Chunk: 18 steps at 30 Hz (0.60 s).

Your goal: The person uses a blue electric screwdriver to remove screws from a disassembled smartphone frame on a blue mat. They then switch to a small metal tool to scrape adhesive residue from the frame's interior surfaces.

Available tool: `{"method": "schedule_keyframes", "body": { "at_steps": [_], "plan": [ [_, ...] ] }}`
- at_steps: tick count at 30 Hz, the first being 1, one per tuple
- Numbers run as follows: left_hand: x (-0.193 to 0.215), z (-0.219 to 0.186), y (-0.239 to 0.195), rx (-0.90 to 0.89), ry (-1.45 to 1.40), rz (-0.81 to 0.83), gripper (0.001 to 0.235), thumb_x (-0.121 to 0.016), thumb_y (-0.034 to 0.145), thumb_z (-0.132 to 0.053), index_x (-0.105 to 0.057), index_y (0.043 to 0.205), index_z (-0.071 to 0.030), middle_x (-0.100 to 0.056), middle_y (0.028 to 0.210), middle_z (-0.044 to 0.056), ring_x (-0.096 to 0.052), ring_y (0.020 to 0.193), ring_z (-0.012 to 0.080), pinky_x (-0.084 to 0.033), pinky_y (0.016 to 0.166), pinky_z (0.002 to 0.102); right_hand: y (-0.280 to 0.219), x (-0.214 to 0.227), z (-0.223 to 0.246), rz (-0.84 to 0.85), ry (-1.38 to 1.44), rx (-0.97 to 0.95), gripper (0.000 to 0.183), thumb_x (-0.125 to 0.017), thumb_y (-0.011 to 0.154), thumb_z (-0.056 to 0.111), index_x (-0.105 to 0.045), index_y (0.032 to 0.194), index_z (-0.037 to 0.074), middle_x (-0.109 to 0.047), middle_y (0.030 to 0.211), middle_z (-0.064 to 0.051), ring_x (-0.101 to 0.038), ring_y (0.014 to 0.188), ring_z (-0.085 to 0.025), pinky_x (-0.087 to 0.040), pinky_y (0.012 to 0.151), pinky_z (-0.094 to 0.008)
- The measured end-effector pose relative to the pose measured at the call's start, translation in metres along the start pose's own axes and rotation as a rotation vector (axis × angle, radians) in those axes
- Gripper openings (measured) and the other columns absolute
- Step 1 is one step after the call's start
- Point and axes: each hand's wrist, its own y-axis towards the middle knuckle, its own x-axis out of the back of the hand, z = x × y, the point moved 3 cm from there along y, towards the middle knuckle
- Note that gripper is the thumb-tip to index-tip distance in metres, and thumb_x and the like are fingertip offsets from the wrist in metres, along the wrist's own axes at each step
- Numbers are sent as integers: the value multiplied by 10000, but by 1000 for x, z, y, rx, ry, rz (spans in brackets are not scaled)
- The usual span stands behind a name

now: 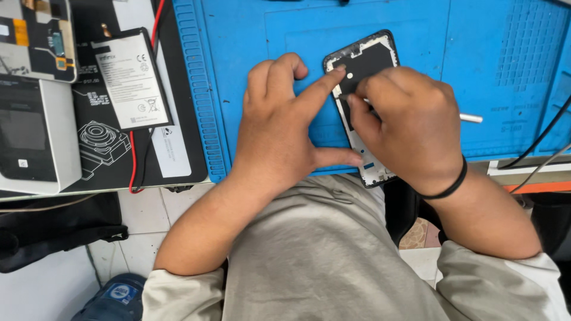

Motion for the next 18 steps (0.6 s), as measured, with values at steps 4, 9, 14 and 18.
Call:
{"method": "schedule_keyframes", "body": {
  "at_steps": [4,9,14,18],
  "plan": [
    [6,-1,2,-31,-10,-3,936,-982,506,-514,-688,1336,-196,-484,1259,115,-452,1191,326,-449,1023,447,0,5,10,0,-2,-10,147,-814,920,100,-673,926,60,-616,828,-81,-633,727,-296,-490,613,-408],
    [2,0,2,-75,-21,25,876,-981,583,-495,-686,1339,-164,-491,1341,126,-446,1262,347,-441,1073,458,-5,-1,8,-27,-22,-15,178,-822,942,101,-653,906,60,-587,816,-82,-617,728,-297,-481,626,-414],
    [2,5,1,-162,-30,16,829,-979,628,-479,-694,1335,-154,-491,1434,103,-444,1330,348,-417,1122,482,-9,6,15,-53,-12,13,160,-813,916,92,-656,915,60,-580,808,-80,-604,695,-289,-469,597,-415],
    [0,6,-2,-172,-66,-6,798,-986,608,-452,-715,1296,-154,-517,1423,101,-465,1310,345,-424,1117,474,-13,2,13,-51,-19,0,177,-813,951,98,-643,913,72,-579,795,-75,-616,710,-286,-478,612,-401]
  ]
}}
